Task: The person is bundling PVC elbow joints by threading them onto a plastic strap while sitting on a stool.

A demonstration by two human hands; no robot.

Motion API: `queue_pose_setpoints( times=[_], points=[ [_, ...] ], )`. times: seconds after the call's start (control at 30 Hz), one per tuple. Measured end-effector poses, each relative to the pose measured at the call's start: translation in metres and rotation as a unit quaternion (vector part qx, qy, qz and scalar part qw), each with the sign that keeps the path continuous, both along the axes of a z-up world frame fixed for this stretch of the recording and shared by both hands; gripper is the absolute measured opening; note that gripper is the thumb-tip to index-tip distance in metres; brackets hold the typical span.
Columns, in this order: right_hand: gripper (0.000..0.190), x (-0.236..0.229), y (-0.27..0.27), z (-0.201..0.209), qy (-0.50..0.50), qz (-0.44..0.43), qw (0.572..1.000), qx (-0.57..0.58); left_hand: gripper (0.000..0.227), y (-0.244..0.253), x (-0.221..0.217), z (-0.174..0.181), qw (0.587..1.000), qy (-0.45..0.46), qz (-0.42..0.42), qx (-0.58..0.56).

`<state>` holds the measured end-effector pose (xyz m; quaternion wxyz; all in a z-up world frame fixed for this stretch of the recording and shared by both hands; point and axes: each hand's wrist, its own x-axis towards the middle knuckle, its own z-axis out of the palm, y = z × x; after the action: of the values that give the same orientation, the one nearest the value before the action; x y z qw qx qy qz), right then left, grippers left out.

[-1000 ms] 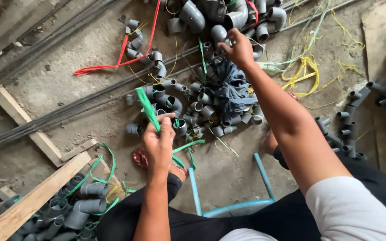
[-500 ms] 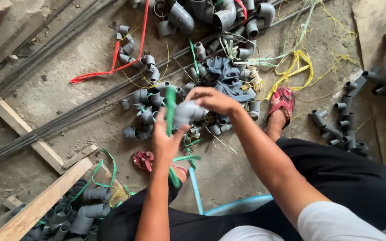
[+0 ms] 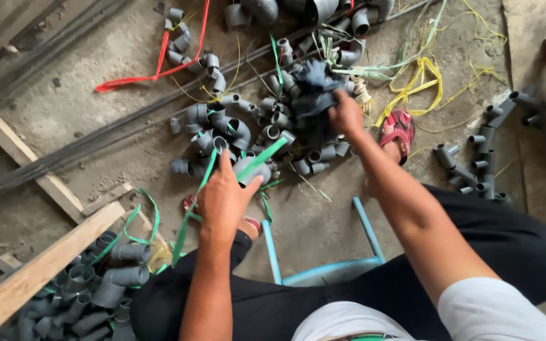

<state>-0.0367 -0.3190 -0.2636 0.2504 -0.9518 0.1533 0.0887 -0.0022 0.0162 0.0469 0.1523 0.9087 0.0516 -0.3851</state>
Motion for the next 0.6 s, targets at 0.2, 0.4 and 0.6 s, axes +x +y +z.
queue_pose_setpoints(
  times=[0.2,0.4,0.6],
  points=[
    [0.031,0.020,-0.133,-0.007,-0.167,-0.132,0.968,0.130,0.087,0.011,-0.006,0.030,0.993,-0.119,-0.023,-0.001],
    [0.025,0.054,-0.167,0.148,-0.317,-0.234,0.865,0.311,0.082,0.035,-0.016,0.071,0.952,-0.294,-0.023,-0.085],
    [0.008,0.014,-0.168,0.244,-0.264,-0.309,0.815,0.413,0.071,0.063,-0.019,0.118,0.883,-0.439,0.015,-0.165]
  ],
)
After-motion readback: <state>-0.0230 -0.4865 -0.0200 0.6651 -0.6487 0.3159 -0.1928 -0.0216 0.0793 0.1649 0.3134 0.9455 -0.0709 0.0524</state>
